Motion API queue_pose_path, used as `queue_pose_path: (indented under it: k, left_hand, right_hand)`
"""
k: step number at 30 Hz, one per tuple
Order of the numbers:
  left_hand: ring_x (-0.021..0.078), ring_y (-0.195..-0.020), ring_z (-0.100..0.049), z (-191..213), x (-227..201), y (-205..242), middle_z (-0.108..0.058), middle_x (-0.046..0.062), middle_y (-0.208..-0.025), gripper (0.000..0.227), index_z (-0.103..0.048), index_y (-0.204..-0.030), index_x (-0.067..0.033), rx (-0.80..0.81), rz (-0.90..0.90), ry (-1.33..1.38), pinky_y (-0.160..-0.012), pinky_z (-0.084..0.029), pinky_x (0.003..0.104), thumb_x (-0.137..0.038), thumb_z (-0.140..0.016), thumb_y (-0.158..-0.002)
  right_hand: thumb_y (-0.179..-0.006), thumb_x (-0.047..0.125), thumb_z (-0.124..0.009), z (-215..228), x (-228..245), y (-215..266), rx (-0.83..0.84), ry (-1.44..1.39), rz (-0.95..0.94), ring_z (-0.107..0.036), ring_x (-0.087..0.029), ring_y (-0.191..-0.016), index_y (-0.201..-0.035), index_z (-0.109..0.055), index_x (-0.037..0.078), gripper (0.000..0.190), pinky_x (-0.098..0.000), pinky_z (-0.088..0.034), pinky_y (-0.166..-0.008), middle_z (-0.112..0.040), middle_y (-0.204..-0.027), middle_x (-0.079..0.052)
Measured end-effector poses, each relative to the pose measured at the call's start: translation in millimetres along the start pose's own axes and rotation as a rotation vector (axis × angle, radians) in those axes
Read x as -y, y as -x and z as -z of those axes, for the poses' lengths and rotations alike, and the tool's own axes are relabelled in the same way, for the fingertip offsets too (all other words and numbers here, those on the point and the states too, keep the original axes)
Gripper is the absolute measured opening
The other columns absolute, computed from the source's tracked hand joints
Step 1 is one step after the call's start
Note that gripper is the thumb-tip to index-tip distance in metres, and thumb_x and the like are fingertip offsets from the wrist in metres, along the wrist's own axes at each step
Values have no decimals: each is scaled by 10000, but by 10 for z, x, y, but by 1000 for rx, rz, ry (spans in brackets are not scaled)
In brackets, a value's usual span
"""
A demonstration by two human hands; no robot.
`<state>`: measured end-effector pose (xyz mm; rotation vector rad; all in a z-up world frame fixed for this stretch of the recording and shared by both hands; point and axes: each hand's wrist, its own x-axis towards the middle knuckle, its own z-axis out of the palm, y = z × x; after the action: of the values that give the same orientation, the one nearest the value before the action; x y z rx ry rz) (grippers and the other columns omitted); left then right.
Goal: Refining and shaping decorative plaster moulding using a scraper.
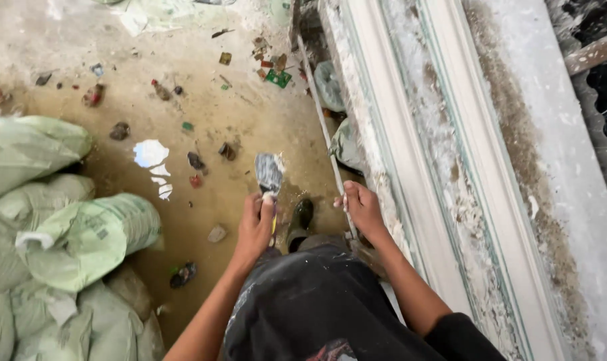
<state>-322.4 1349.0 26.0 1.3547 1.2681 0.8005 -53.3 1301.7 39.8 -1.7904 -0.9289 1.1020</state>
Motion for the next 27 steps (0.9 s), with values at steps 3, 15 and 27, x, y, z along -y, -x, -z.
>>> queue_pose_path:
  k: [3, 15, 27]
  left_hand:
    - [138, -895, -691, -245, -119, -750, -738, 120, -1019, 369, -474, -1337, -19, 97, -189, 168, -771, -560, 266, -327, -540, -1145]
    - [147, -556, -631, -980, -1469, -2983, -680, 99, -1002, 486, -444, -1431, -59, 378, 230, 638, -433, -488, 277, -364, -508, -1058]
    - [292, -956, -685, -1651, -1388, -7477, -664, 202, -1221, 564, -443, -1517, -17, 226, -475, -84, -819, -588, 386, -82, -601, -980]
  right_hand:
    - [-1162, 362, -524, 127, -138, -470, 13, 31, 156, -677, -141, -759, -892, -686, -39, 510, -286, -530, -747, -719, -803, -111]
    - [-1042, 163, -589, 222, 360, -1425, -270, -175, 90, -675, -110, -944, -1233, -643, 13, 249, -267, -543, -863, -723, -1029, -62]
    - [-1037, 262, -588, 105, 1470, -3387, -487, -58, -179, -703, -129, -953, -1264, -642, 34, 327, -297, -549, -845, -747, -1074, -63]
